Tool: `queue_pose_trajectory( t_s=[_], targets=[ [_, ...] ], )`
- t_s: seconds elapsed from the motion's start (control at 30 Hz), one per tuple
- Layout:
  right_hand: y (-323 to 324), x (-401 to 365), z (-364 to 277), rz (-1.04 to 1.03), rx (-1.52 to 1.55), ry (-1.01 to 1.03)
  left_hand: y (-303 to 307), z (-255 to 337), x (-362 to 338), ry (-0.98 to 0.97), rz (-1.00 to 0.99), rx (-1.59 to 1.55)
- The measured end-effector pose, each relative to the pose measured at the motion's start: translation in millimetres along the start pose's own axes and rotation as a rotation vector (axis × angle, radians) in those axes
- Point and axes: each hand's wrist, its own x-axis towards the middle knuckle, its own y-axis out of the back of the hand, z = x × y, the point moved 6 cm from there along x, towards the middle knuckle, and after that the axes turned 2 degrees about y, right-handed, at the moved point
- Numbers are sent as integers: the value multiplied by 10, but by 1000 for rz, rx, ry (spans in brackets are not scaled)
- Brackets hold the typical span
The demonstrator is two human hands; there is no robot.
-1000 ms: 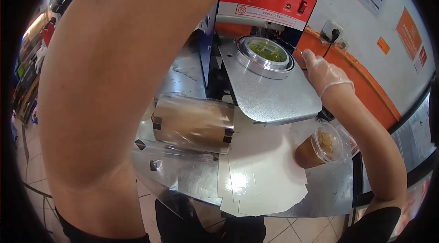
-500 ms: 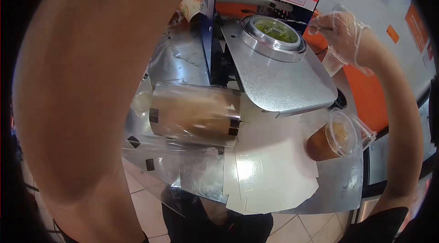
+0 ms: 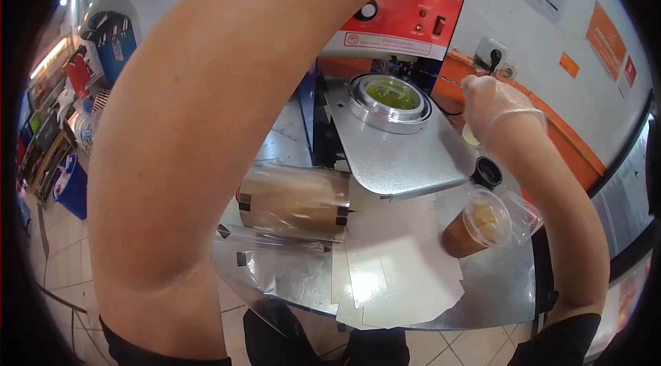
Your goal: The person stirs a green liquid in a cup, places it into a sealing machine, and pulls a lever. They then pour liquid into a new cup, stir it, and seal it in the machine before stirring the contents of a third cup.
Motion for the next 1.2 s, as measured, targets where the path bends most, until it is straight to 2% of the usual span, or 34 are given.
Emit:
queue_pose_trajectory(
  t_s=[0.1, 0.17, 0.2, 0.27, 0.33, 0.37, 0.43, 0.53, 0.63, 0.77, 0.83, 0.9, 0.93, 1.0, 1.13, 1.2],
  targets=[
    [-97, 230, -107, -8, 8, 82, 33, 27, -42, 7, 71, 137],
    [-154, 326, -244, -77, -155, 245, 43, 7, -39, -13, 13, 108],
    [-153, 375, -238, -91, -130, 195, 10, -3, -13, -28, -8, 101],
    [-134, 425, -289, -84, -155, 232, 17, -13, 48, -43, -29, 97],
    [-105, 459, -324, -85, -181, 268, -25, -8, 110, -60, -209, 61],
    [-61, 448, -332, -132, -207, 273, -47, 12, 77, -62, -209, 60],
    [22, 374, -284, -182, -231, 274, 16, 20, -9, -3, 9, 103],
    [97, 246, -127, -153, -97, 174, -24, 13, 56, -13, -64, 109],
    [223, -27, -48, -131, -103, 89, -10, 26, 2, -22, -1, 123],
    [145, 9, -120, -122, -7, 106, -23, 55, 3, -15, -76, 82],
    [-86, 222, -132, -88, -23, 100, -137, 78, 13, -4, 105, 200],
    [-134, 407, -254, -30, -128, 219, -173, 81, 6, -10, 122, 180],
    [-106, 433, -236, -28, -125, 215, -175, 90, 12, -17, 136, 164],
    [13, 329, -434, -111, -358, 473, -140, 77, 12, -29, 87, 153],
    [-6, 522, -522, -156, -385, 525, -71, 77, -10, -59, -31, 175],
    [73, 609, -493, -95, -201, 424, 1, 92, -62, -42, -58, 196]
  ],
)
